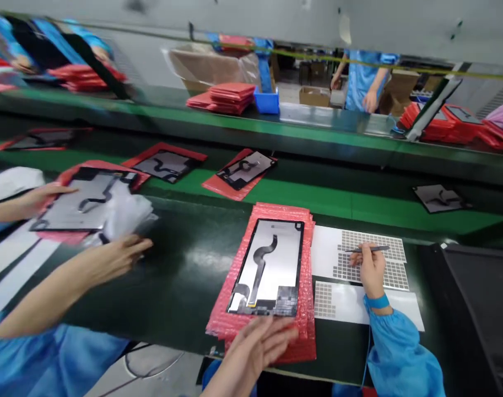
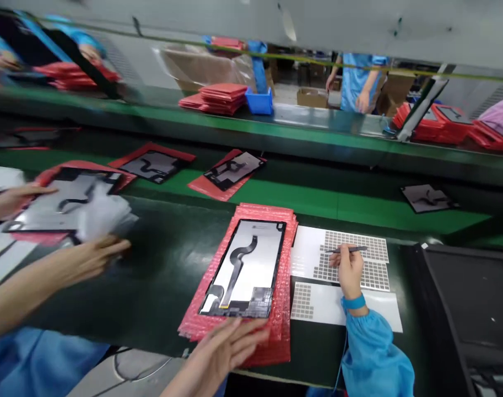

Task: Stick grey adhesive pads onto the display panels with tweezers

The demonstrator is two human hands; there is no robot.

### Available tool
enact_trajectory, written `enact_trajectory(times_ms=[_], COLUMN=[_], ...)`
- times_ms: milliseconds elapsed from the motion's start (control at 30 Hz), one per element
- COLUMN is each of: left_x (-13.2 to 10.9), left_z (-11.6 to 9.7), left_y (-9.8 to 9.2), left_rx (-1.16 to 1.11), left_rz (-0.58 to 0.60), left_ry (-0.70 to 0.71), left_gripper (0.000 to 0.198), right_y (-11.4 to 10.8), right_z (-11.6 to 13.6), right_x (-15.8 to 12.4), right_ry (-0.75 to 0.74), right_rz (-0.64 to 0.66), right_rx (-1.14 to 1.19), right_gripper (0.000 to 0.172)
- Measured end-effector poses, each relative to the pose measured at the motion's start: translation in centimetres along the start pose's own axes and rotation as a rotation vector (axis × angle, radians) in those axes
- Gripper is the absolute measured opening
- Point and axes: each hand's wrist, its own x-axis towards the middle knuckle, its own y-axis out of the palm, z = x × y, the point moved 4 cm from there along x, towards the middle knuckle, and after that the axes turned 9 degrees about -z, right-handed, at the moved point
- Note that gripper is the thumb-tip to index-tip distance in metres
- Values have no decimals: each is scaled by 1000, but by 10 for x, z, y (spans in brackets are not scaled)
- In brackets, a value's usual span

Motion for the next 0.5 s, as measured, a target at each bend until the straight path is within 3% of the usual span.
enact_trajectory(times_ms=[67, 100, 167, 233, 333, 400, 500], left_x=[-13, -21, -35, -44, -37, -18, 17], left_z=[2, -5, -31, -66, -99, -103, -86], left_y=[-14, -18, -10, 17, 80, 116, 143], left_rx=[250, 374, 584, 752, 966, 1018, 1371], left_rz=[199, 287, 408, 470, 655, 707, 655], left_ry=[-176, -195, -77, 142, 369, 554, 934], left_gripper=[47, 48, 39, 24, 24, 37, 71], right_y=[-1, -1, -2, -2, -2, -2, -1], right_z=[2, 3, 5, 6, 6, 6, 7], right_x=[-1, -3, -7, -12, -17, -17, -17], right_ry=[15, 28, 60, 90, 126, 139, 143], right_rz=[52, 97, 204, 300, 378, 394, 433], right_rx=[-40, -73, -151, -230, -325, -362, -392], right_gripper=[51, 51, 51, 50, 50, 51, 46])
